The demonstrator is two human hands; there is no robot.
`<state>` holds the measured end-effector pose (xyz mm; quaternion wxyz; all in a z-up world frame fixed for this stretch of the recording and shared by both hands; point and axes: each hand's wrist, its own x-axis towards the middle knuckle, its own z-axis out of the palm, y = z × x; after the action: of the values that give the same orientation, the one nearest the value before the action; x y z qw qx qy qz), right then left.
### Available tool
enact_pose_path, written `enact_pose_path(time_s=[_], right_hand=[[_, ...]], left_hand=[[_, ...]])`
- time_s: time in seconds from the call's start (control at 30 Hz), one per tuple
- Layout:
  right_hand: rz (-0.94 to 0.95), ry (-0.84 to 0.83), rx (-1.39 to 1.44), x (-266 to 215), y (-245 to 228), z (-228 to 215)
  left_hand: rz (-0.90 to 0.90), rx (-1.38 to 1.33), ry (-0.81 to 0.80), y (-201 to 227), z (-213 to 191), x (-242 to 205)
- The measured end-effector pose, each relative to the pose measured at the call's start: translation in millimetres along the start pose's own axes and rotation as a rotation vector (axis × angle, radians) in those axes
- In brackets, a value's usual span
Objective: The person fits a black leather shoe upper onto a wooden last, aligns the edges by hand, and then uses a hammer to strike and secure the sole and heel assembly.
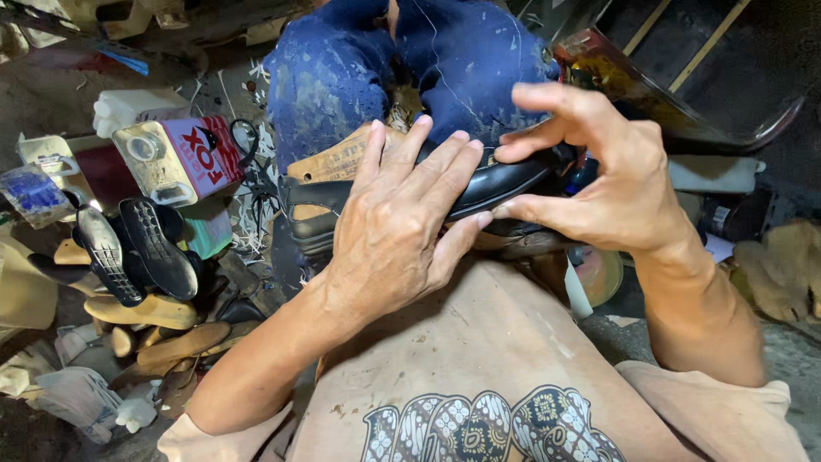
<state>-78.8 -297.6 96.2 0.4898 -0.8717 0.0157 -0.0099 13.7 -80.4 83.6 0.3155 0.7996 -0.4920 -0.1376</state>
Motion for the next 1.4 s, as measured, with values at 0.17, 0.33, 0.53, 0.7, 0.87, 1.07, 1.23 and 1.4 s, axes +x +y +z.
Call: enact_pose_path(time_s=[0.17, 0.33, 0.53, 0.7, 0.87, 1.07, 1.23, 1.4], right_hand=[[0.004, -0.001, 0.051, -1, 10, 3], [-0.092, 0.004, 0.066, -8, 22, 5], [-0.107, 0.027, 0.071, -13, 26, 8], [-0.095, 0.057, 0.084, -12, 23, 9], [-0.056, 0.02, 0.062, -10, 19, 4], [0.012, -0.032, 0.117, -2, 14, -1], [0.017, -0.1, 0.097, -4, 21, -4], [-0.062, 0.006, 0.194, -20, 35, 0]], left_hand=[[0.007, 0.008, 0.027, 1, -3, 2], [0.008, 0.018, 0.06, 2, -1, 3], [0.02, 0.039, 0.065, 2, -4, 7], [0.007, 0.061, 0.105, 8, -2, 5], [-0.001, 0.056, 0.139, 12, 0, 4], [0.014, 0.044, 0.145, 10, 1, 1], [0.011, 0.032, 0.163, 8, 0, -1], [0.025, 0.006, 0.134, 4, -3, -4]])
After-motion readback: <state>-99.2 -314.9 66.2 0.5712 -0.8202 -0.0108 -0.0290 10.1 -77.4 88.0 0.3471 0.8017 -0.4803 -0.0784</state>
